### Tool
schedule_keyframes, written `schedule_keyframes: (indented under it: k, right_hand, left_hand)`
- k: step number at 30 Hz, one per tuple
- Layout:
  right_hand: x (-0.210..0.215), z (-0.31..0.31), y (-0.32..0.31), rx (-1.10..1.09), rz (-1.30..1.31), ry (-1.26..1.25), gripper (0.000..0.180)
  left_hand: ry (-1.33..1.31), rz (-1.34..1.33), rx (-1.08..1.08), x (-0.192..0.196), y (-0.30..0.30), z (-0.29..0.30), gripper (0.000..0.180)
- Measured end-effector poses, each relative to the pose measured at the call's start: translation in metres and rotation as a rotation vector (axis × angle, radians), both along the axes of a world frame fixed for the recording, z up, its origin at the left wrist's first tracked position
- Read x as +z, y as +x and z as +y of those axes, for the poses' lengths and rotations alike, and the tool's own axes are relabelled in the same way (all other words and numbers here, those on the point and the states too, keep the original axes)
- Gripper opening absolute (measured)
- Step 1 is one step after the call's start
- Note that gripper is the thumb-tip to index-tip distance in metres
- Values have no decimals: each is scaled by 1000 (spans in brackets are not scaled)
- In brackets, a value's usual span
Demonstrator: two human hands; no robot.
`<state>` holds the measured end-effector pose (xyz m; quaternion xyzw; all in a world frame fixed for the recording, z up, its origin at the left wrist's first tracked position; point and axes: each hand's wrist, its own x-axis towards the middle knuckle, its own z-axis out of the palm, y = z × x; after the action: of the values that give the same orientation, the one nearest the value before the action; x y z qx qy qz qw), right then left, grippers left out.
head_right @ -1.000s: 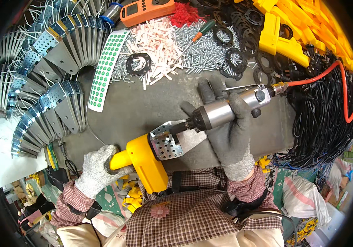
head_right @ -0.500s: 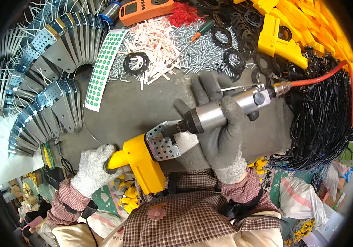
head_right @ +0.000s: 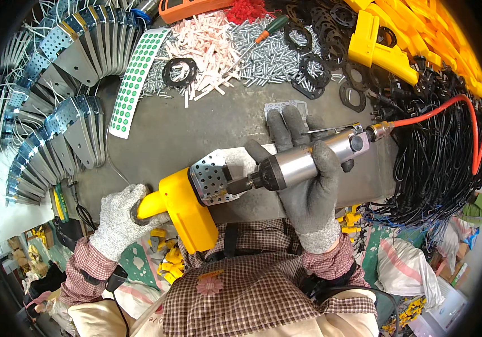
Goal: The recorder is seen assembling electronic components into a yellow plastic housing, including wiring, soldering, and securing parts with screws and an air screwdriver.
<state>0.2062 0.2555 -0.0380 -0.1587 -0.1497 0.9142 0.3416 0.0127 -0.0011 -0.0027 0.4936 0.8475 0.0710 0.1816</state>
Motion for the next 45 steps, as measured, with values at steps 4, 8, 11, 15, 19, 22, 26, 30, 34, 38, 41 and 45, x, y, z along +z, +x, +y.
schedule_keyframes:
  k: [4, 8, 11, 15, 19, 22, 26, 30, 34, 38, 41, 45]
  right_hand:
    - [0, -1, 0, 17, -16, -12, 43]
    - [1, 0, 0, 35, -34, -41, 40]
    - [2, 1, -3, 54, -44, -98, 38]
    - [-7, -2, -9, 57, 48, -75, 33]
    - [2, -8, -8, 9, -15, -15, 43]
    - [11, -1, -5, -11, -77, 9, 51]
    - [53, 61, 17, -20, -570, 601, 59]
    - [79, 119, 26, -563, -1266, 1871, 49]
    - [114, 16, -74, -13, -506, 2078, 37]
    - [89, -168, -204, 649, -112, 2410, 39]
    - [4, -259, -239, 27, -481, 2942, 55]
    - [73, -273, -229, 228, 227, 2265, 32]
  left_hand:
    - [-2, -22, 7, 1, -1, 0, 47]
    - [-46, -12, -8, 1, -1, 1, 47]
    - [8, 35, -28, -2, 1, -2, 48]
    - [4, 40, -31, -4, 2, -2, 49]
    - [-65, 15, 2, 1, 3, 4, 51]
    - [-57, -20, 1, 1, 1, -2, 56]
    - [64, 11, -105, 18, 15, 11, 57]
    - [308, 264, -379, 49, 64, 27, 57]
    - [290, -1263, 261, 31, 107, -37, 46]
    - [681, -1662, 677, -19, 106, -18, 42]
    - [889, -1942, 841, -31, 104, 7, 38]
    - [1170, -1964, 787, -20, 81, 3, 33]
